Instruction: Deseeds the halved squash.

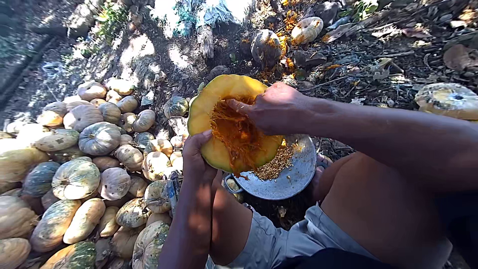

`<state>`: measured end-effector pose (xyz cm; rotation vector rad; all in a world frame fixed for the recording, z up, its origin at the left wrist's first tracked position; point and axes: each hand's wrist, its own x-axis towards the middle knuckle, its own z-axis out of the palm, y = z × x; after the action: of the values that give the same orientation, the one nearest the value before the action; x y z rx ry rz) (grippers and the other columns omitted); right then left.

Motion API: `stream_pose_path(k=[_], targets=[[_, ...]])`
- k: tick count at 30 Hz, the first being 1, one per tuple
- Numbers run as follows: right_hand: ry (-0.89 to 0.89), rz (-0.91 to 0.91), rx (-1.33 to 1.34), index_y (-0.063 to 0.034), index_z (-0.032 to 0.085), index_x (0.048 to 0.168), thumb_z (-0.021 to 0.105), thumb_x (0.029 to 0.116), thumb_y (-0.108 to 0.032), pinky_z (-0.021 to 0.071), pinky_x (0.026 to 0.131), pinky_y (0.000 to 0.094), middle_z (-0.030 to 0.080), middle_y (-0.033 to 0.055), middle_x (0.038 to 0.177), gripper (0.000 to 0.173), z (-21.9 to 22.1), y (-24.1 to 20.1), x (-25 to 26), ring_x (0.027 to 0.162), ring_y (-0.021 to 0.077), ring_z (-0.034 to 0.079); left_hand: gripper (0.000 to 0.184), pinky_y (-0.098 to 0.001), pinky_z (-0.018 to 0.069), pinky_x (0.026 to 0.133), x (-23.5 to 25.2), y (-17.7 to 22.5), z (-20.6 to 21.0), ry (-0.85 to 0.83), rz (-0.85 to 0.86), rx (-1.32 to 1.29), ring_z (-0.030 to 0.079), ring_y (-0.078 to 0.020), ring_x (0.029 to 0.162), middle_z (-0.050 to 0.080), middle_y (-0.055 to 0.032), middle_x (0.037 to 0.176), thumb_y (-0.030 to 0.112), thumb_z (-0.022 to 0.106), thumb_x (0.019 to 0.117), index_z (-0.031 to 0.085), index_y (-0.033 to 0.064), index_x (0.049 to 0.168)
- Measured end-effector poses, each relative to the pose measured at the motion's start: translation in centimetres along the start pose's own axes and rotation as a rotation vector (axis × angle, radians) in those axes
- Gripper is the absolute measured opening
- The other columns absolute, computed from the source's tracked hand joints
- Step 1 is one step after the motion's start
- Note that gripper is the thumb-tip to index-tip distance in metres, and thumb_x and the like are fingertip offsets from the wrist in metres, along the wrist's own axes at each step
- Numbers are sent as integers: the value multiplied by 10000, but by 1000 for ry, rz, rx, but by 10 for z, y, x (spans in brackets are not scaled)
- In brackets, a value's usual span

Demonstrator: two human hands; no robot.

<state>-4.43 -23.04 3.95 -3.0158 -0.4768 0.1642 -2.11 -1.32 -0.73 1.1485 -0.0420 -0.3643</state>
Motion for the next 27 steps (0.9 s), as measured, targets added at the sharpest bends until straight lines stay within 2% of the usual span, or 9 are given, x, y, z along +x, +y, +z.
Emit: stream_pose_path(k=[3, 6, 11, 13, 17, 19, 21, 25, 27], targets=[[-66, 40, -12, -126, 639, 1244, 579, 943, -129, 468, 607, 515, 610, 118, 714, 307, -5, 8, -3, 707, 350, 650, 192, -395, 631, 727, -2, 1, -3, -2, 2, -23, 725, -204, 848, 707, -131, 926, 132, 568, 919, 628, 78, 1094], [-24, 13, 91, -115, 639, 1222, 528, 994, -177, 482, 628, 546, 619, 124, 713, 261, 3, 21, -5, 738, 371, 667, 229, -370, 630, 731, 1, 2, -4, -4, 17, 19, 729, -170, 852, 712, -100, 932, 109, 543, 902, 595, 99, 1125], [-74, -6, 222, -227, 628, 1377, 505, 1013, -167, 508, 683, 547, 652, 88, 767, 389, 1, 24, -3, 785, 325, 670, 265, -364, 632, 731, 1, 0, -1, -21, 39, 29, 731, -160, 857, 715, -90, 940, 123, 567, 879, 603, 108, 1141], [-142, 26, 191, -141, 675, 1161, 536, 1006, -156, 504, 680, 557, 644, 105, 783, 209, -5, 26, -2, 813, 342, 671, 278, -372, 631, 729, 1, -2, 0, 2, 37, 47, 727, -167, 851, 712, -99, 940, 101, 562, 867, 600, 98, 1143], [-209, 29, 211, -134, 677, 977, 555, 1011, -171, 507, 636, 535, 609, 69, 740, 132, -9, 33, -5, 760, 299, 651, 337, -384, 632, 733, 2, -3, 0, 37, 42, 84, 727, -181, 857, 710, -111, 966, 70, 577, 847, 597, 94, 1183], [-131, 18, 263, -172, 687, 1056, 544, 1020, -180, 509, 621, 513, 603, 45, 718, 147, -6, 35, -7, 719, 267, 645, 351, -377, 633, 730, 2, -3, 0, 39, 42, 88, 727, -174, 852, 710, -105, 960, 69, 585, 835, 595, 98, 1184], [-51, 13, 353, -198, 639, 1318, 540, 1019, -178, 526, 645, 505, 633, 49, 764, 316, -4, 33, -6, 723, 254, 649, 328, -376, 633, 726, 2, -4, 0, 33, 30, 78, 728, -176, 843, 710, -111, 948, 66, 582, 842, 599, 92, 1169], [-154, -17, 738, -95, 471, 1508, 496, 1064, -115, 556, 855, 435, 693, 119, 1141, 445, 1, 22, 5, 938, 216, 681, 331, -378, 632, 732, 2, -8, 5, 12, 7, 53, 727, -185, 844, 708, -121, 951, 46, 565, 850, 595, 80, 1179], [-107, 23, 1142, -57, 496, 1449, 449, 1087, -98, 510, 536, 283, 638, 97, 861, 367, 15, 15, 7, 584, 134, 578, 331, -385, 629, 735, 2, -9, 6, 12, 2, 31, 726, -194, 842, 708, -127, 944, 42, 562, 841, 605, 74, 1167]])
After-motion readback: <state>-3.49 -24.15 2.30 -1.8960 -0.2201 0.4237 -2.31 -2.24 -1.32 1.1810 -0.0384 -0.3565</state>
